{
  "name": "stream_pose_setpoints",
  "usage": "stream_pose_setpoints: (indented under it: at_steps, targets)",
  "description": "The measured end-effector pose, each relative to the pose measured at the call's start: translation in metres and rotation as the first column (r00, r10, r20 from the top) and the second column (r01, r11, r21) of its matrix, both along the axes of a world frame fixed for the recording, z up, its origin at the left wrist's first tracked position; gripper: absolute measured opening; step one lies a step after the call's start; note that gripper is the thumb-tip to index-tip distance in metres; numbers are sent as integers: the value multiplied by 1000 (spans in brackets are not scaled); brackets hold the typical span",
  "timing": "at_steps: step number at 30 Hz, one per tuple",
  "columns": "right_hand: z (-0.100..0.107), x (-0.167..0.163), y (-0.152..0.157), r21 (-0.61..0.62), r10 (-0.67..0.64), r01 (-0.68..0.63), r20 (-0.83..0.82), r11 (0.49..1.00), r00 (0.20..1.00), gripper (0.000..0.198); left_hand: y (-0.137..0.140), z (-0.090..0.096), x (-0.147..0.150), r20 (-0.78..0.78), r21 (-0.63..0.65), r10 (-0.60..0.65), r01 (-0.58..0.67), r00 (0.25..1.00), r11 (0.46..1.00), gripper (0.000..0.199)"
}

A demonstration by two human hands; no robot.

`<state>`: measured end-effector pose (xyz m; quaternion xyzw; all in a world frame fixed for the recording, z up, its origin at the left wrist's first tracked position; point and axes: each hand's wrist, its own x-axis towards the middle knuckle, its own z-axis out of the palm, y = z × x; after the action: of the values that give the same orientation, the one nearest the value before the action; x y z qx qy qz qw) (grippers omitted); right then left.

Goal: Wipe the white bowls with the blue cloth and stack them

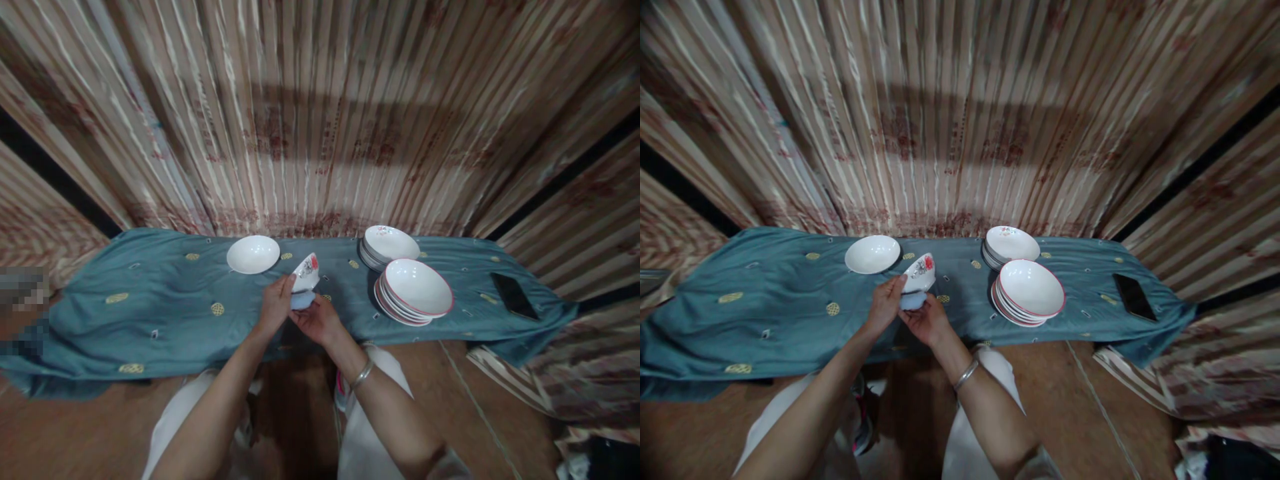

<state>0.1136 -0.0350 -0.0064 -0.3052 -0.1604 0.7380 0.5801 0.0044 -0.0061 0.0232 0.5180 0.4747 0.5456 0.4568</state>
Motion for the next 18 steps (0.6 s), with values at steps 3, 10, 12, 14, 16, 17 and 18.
stream_pose_setpoints:
  at_steps: [3,10,12,14,16,17,18]
  targets:
    - [5,8,1,-119,3,-14,-92,993,996,19,0,-2,1,-84,68,-36,42,996,997,28]
    - [10,23,0,-240,60,-108,-198,965,978,21,2,-8,4,-280,146,-136,182,950,973,16]
    - [7,27,1,-230,90,-129,-174,965,981,22,3,-12,6,-320,172,-149,212,936,962,15]
    - [0,32,2,-209,117,-140,-120,968,986,20,3,-17,6,-361,203,-164,249,918,947,16]
    - [-8,37,2,-152,138,-140,-29,978,990,16,3,-22,7,-401,228,-168,276,900,934,18]
    - [-12,39,3,-103,133,-129,37,986,990,14,3,-25,7,-422,238,-165,285,892,929,19]
    - [-17,42,3,-49,113,-109,100,993,989,12,3,-27,7,-446,246,-162,294,880,924,20]
